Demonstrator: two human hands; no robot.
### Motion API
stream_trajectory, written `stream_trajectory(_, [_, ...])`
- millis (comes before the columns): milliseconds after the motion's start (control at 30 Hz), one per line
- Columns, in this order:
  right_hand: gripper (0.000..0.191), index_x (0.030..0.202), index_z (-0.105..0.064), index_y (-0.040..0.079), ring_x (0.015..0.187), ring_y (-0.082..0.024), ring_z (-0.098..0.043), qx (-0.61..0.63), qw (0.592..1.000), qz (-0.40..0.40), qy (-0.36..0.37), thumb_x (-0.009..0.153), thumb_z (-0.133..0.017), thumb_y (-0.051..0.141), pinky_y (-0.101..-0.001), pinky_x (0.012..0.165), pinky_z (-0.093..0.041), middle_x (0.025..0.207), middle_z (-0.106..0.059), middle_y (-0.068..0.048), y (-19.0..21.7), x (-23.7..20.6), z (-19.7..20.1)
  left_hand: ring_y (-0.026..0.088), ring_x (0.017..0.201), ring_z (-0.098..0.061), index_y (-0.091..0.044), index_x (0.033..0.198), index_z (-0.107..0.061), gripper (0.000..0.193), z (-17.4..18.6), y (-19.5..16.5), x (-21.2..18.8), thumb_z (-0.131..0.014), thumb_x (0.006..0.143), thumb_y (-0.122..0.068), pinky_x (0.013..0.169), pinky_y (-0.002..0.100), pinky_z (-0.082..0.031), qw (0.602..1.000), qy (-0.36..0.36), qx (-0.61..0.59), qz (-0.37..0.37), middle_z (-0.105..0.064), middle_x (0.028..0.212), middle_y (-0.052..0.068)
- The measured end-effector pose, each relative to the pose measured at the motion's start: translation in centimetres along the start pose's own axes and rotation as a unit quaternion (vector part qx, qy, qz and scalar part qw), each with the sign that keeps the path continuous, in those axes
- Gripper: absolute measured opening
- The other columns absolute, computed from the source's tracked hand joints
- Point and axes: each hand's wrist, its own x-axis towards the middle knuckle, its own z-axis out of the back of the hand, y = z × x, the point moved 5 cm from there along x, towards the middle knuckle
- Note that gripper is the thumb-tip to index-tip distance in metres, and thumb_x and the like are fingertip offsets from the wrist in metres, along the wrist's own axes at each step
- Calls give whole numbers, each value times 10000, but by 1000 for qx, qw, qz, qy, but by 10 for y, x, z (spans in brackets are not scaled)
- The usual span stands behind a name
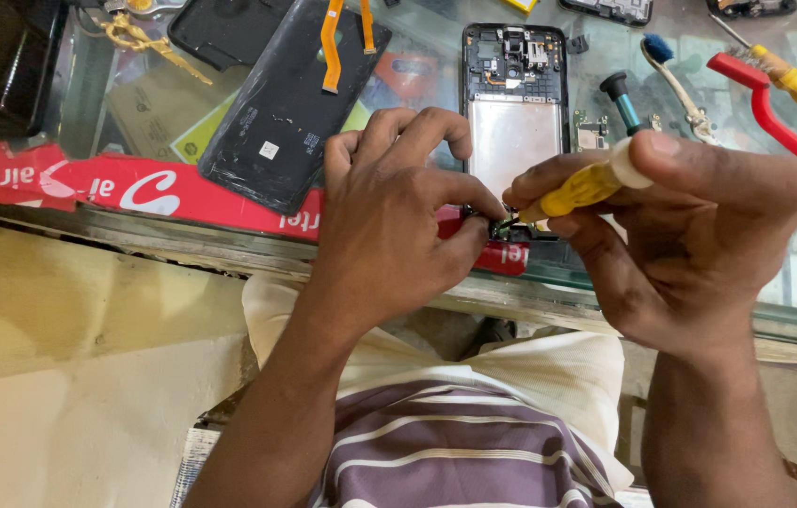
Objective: The person works on a disassembled mobile phone on a glass workbench. They use a screwdriver and a yellow-handled tool to manipulate components on the phone's motherboard, then remove a small part with tweezers.
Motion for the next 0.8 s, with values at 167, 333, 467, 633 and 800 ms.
stream_trajectory(167, [725, 1383, -246, 74, 1079, -328, -686, -70, 997, 2, -35, 904, -760, -105, -393, 890, -654, 1266, -508, -294, -1, 0, 1, 226, 1243, -512, -236, 827, -820, 84, -1, -1, 0, -789, 754, -208, 1036, 480, -299, 1000, -2, 2, -1, -599, 1169, -30])
stream_trajectory(333, [618, 1433, -291, 75, 1102, -301, -745, 23, 999, -26, -16, 979, -630, -172, -371, 884, -658, 1246, -630, -251, -2, -5, 0, 225, 1246, -516, -237, 812, -816, 87, 0, 0, 0, -788, 737, -204, 1032, 478, -300, 1000, -5, -1, 4, -599, 1158, -33])
stream_trajectory(467, [701, 1409, -287, 66, 1071, -309, -710, -21, 998, -18, -48, 925, -750, -139, -362, 849, -679, 1235, -569, -269, -6, -5, 3, 227, 1241, -516, -232, 820, -814, 73, -1, -1, 0, -795, 754, -207, 1029, 475, -304, 1000, -5, -1, 0, -598, 1166, -36])
stream_trajectory(633, [638, 1451, -307, 81, 1100, -331, -741, 13, 999, -22, -21, 988, -642, -202, -372, 866, -666, 1195, -635, -261, -1, -5, 1, 227, 1254, -514, -233, 825, -814, 86, 1, -1, 0, -793, 748, -202, 1033, 480, -299, 1000, -9, 3, -3, -595, 1165, -33])
stream_trajectory(800, [746, 1388, -289, 67, 1027, -350, -697, -30, 999, -19, -28, 861, -760, -173, -382, 811, -664, 1126, -600, -291, -3, 1, 1, 228, 1231, -510, -240, 818, -814, 79, 0, -1, 1, -792, 754, -198, 1026, 478, -304, 1000, -2, -3, 3, -594, 1163, -28])
